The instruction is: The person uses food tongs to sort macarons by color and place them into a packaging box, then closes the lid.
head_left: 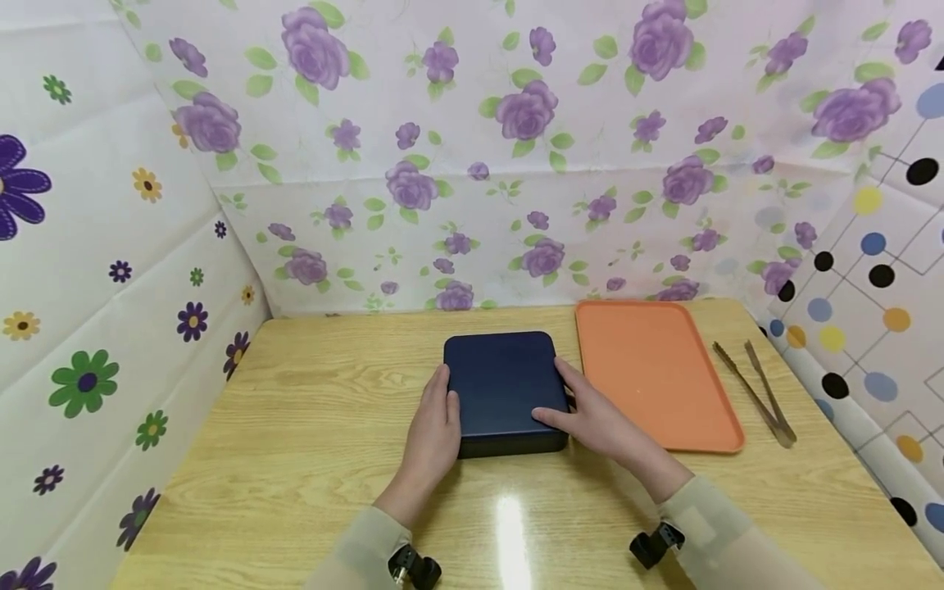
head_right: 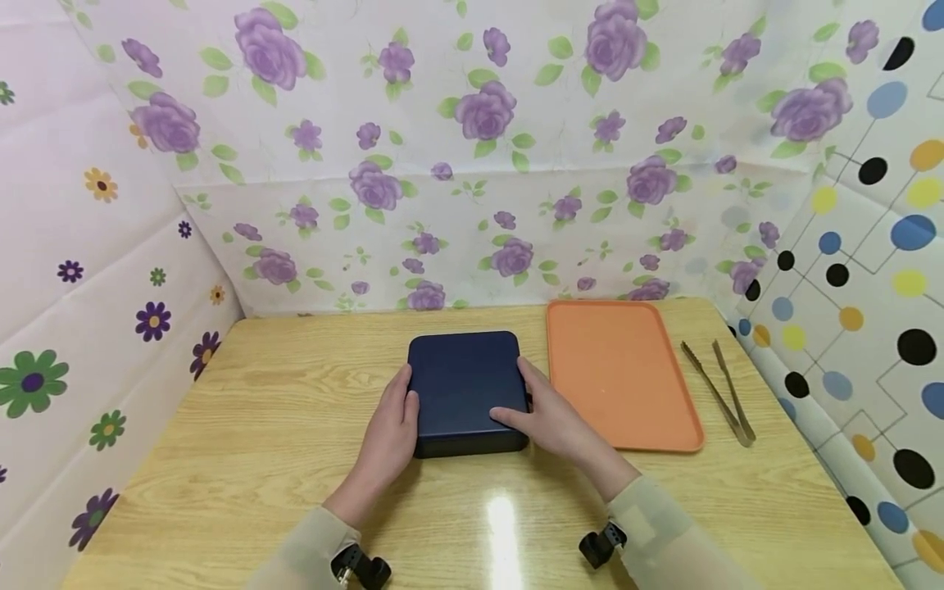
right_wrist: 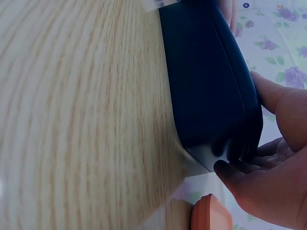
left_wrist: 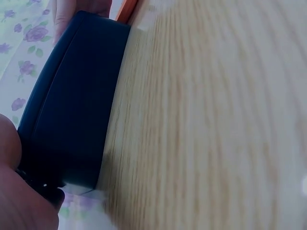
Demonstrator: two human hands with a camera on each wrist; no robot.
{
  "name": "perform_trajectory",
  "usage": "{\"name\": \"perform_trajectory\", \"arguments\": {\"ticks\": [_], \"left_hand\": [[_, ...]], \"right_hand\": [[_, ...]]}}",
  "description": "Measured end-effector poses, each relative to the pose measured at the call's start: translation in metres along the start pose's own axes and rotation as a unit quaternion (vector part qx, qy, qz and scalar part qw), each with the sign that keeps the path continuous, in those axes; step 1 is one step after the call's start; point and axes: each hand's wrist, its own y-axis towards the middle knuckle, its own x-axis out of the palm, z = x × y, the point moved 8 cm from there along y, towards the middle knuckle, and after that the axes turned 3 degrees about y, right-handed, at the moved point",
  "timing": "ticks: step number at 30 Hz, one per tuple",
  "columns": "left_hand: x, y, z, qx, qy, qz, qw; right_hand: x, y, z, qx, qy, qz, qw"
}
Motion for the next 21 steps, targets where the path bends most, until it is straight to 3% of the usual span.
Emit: {"name": "perform_trajectory", "arguments": {"ticks": [8, 21], "left_hand": [[0.0032, 0.0017, -0.0017, 0.001, -0.015, -0.003, 0.9999], [-0.0017, 0.0055, -0.0037, -0.017, -0.032, -0.016, 0.9992]], "right_hand": [[-0.0034, -0.0019, -0.0005, 0.002, -0.018, 0.006, 1.0], [-0.0057, -0.002, 0.0058, 0.023, 0.027, 0.017, 0.999]]}}
